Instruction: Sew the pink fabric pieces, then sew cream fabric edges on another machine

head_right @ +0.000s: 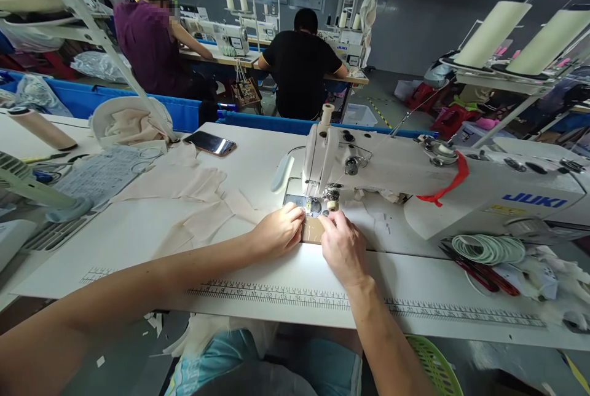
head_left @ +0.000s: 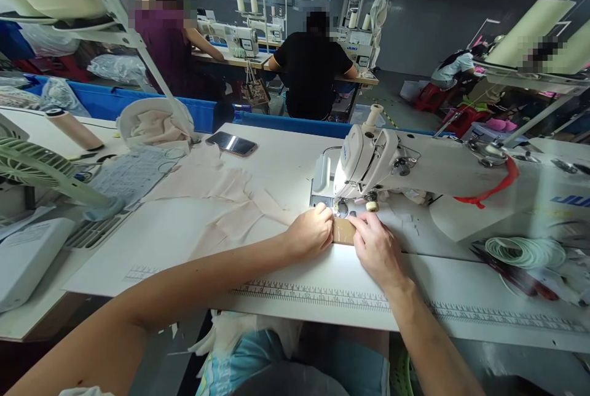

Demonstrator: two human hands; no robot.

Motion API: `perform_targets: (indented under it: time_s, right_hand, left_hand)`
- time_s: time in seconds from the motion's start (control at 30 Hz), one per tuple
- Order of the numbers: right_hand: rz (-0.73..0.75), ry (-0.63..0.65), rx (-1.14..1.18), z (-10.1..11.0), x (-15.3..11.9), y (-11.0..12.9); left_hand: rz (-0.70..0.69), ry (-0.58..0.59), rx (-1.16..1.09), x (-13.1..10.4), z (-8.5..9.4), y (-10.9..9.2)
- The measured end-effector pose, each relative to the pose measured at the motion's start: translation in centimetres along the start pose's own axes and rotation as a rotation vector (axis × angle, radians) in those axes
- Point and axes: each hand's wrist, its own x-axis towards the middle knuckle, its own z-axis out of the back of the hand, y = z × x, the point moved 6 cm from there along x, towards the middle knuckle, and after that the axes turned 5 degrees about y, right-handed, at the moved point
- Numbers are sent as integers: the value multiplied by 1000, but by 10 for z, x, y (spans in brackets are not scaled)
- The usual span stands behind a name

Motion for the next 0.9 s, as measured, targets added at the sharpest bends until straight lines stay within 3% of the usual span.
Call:
perform_targets:
  time_s: [0.23, 0.5, 0.9]
  right_hand:
    - [-22, 15, 54, 0, -4, 0]
    - [-332, 78, 367, -8, 26, -34]
    - [-377, 63, 437, -8, 23, -35]
  left_hand:
    - [-17, 0, 17, 0, 0, 0]
    - [-15, -11, -36, 0, -2, 2]
    - [-8, 12, -16, 4, 1, 7]
